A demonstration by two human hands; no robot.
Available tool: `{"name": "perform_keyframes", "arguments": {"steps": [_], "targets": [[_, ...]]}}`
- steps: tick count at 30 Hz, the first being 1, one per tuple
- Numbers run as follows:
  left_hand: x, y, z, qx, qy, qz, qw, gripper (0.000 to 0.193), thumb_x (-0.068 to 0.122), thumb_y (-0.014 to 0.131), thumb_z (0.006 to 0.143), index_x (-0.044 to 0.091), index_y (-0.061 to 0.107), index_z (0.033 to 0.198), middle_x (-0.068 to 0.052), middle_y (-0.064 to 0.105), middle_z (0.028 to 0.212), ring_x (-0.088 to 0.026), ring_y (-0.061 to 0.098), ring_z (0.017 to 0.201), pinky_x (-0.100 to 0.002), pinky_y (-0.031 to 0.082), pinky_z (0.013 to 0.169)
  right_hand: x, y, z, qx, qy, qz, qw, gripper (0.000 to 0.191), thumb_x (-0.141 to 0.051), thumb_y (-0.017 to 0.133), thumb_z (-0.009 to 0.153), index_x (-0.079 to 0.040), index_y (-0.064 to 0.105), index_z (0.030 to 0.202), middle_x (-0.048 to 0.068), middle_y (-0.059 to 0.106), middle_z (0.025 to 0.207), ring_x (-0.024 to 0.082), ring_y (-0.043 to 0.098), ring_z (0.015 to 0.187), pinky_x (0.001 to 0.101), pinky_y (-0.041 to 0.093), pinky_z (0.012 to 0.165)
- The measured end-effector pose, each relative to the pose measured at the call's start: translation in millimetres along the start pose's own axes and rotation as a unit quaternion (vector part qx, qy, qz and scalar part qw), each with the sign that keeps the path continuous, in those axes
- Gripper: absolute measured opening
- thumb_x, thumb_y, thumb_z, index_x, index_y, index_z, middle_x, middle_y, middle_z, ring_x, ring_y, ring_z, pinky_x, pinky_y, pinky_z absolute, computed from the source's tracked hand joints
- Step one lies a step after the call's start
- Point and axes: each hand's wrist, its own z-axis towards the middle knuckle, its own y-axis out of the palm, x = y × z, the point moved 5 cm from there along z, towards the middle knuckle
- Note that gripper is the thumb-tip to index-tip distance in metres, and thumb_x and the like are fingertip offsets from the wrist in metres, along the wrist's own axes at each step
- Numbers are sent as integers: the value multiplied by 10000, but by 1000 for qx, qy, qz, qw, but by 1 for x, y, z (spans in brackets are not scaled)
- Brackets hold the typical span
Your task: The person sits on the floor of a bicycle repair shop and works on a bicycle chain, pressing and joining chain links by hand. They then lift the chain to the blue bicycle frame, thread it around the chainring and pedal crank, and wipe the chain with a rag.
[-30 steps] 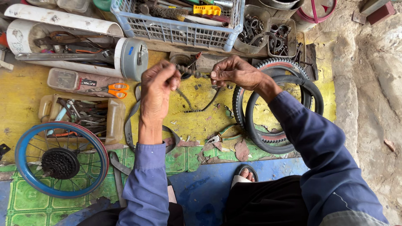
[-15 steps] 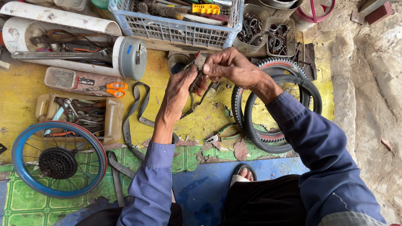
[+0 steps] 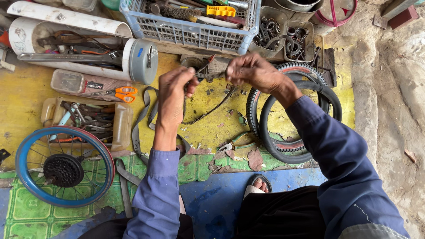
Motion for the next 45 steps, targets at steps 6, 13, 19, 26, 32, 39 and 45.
{"name": "perform_keyframes", "arguments": {"steps": [6,13,19,26,32,39,45], "targets": [[-20,24,0,-62,-86,21,994,359,326,555,1043,41,724,903,-19,654,755,-82,572,671,-246,433,607,-33,22,1,-35,-71,97,992,132,-152,694,1050,-34,747,1023,34,727,913,78,551,724,259,435,658],[-5,31,-4,-38,-17,68,997,265,258,679,1015,54,695,848,5,631,749,-52,494,651,-222,381,576,-22,37,2,-35,13,-28,999,226,-247,677,1030,-34,750,1028,12,718,896,70,595,754,251,506,696],[2,9,-5,25,4,-19,999,200,164,746,955,84,671,788,3,600,710,-54,488,606,-216,380,549,0,19,0,-60,34,-18,997,225,-240,677,1014,-31,750,974,20,722,854,82,611,715,261,522,662],[-13,14,-2,-2,-61,102,993,193,266,644,970,127,712,855,10,688,748,-56,574,589,-209,439,501,-18,12,0,-9,-50,39,998,189,-194,694,1044,-23,725,970,19,683,835,83,559,705,253,464,659],[-14,32,-2,-31,-53,-8,998,271,294,659,1024,83,707,861,-2,656,768,-48,541,661,-217,401,580,-18,24,3,-10,-21,-34,999,231,-230,692,1028,-7,735,988,17,699,854,68,591,716,242,504,672],[22,8,-8,33,8,-108,994,190,214,724,959,92,660,828,-9,594,695,-89,513,576,-258,410,533,1,18,1,-21,66,-45,997,224,-250,678,975,-36,745,983,8,762,879,74,673,720,252,574,660],[15,14,-4,-15,-62,187,980,366,365,608,1017,103,668,769,22,636,678,-50,543,574,-229,425,504,-23,22,1,-24,-25,-15,999,211,-215,703,1049,-35,727,943,4,682,817,54,522,635,244,415,577]]}}
